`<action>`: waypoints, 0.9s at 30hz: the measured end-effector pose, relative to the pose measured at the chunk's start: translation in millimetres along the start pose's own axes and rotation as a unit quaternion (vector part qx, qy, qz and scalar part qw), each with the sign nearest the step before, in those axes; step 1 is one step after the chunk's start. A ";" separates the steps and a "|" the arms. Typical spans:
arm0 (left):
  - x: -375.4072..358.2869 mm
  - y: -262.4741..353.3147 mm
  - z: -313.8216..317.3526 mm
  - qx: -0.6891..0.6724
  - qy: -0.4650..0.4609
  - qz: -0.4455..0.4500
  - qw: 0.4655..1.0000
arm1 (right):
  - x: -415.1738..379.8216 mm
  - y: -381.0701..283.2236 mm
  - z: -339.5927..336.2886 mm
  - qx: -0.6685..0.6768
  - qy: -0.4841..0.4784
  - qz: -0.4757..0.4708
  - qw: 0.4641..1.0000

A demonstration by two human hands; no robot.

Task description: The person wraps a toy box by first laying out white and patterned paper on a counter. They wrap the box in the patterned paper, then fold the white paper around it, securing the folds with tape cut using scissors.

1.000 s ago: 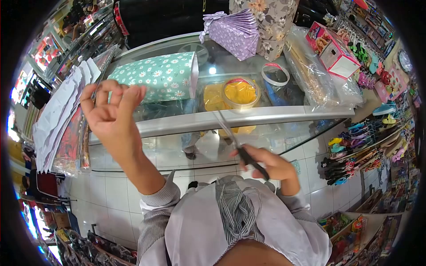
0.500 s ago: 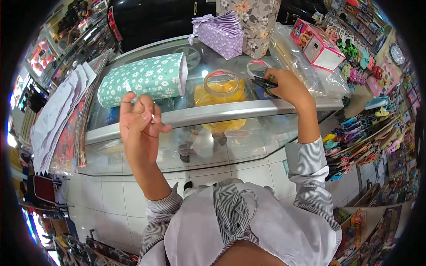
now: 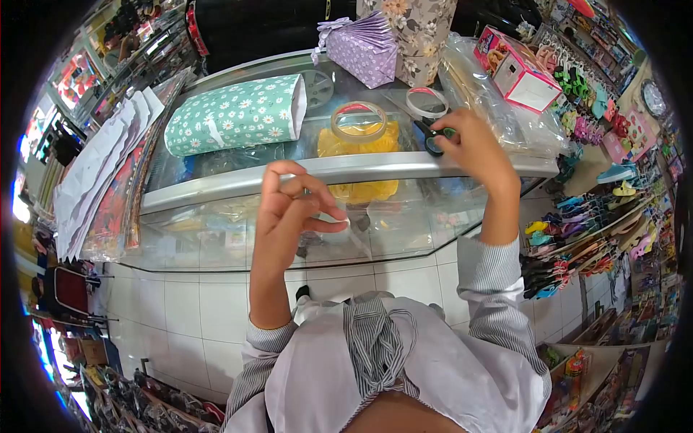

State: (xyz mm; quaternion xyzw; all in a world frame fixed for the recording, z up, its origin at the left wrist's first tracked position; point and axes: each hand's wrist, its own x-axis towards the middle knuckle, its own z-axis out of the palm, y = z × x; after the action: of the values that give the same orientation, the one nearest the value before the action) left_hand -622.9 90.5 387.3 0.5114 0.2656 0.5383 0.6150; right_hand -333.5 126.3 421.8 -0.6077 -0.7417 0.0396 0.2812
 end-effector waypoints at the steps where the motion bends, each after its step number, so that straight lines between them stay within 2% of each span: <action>1: 0.1 -2.7 1.4 0.005 -0.028 -0.005 1.000 | -12.3 -16.7 0.9 0.082 -0.006 -0.022 0.996; 3: 0.1 -8.8 5.7 0.013 -0.086 -0.019 0.996 | -37.4 -38.5 14.9 0.306 -0.106 -0.023 0.946; 5: 3.2 -17.9 9.0 0.011 -0.123 -0.033 0.992 | -64.9 -52.2 34.5 0.456 -0.168 0.001 0.874; 8: 7.1 -25.8 15.2 0.007 -0.163 -0.063 0.985 | -91.2 -50.4 66.1 0.602 -0.151 -0.008 0.784; 11: 11.6 -28.0 21.9 0.016 -0.186 -0.096 0.978 | -111.5 -33.9 78.2 0.635 -0.150 0.051 0.756; 15: 20.5 -40.0 24.8 0.084 -0.201 -0.108 0.970 | -130.1 -22.0 83.2 0.618 -0.091 0.103 0.774; 18: 28.2 -47.9 38.6 0.170 -0.134 -0.083 0.973 | -138.6 -15.7 94.4 0.610 -0.048 0.119 0.782; 21: 36.0 -53.3 47.9 0.300 -0.052 0.023 0.952 | -142.3 -21.0 102.2 0.629 -0.011 0.135 0.765; 24: 47.3 -51.6 48.7 0.500 -0.026 0.223 0.837 | -141.6 -29.6 109.7 0.666 0.023 0.168 0.727; 27: 56.1 -46.2 55.2 0.528 -0.004 0.265 0.807 | -138.5 -30.2 120.3 0.692 0.014 0.211 0.690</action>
State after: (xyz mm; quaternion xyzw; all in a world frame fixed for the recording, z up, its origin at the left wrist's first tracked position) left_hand -540.8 128.7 376.2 0.8097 0.3608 0.4551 0.0845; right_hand -401.7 24.6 281.9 -0.3820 -0.3528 0.5913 0.6165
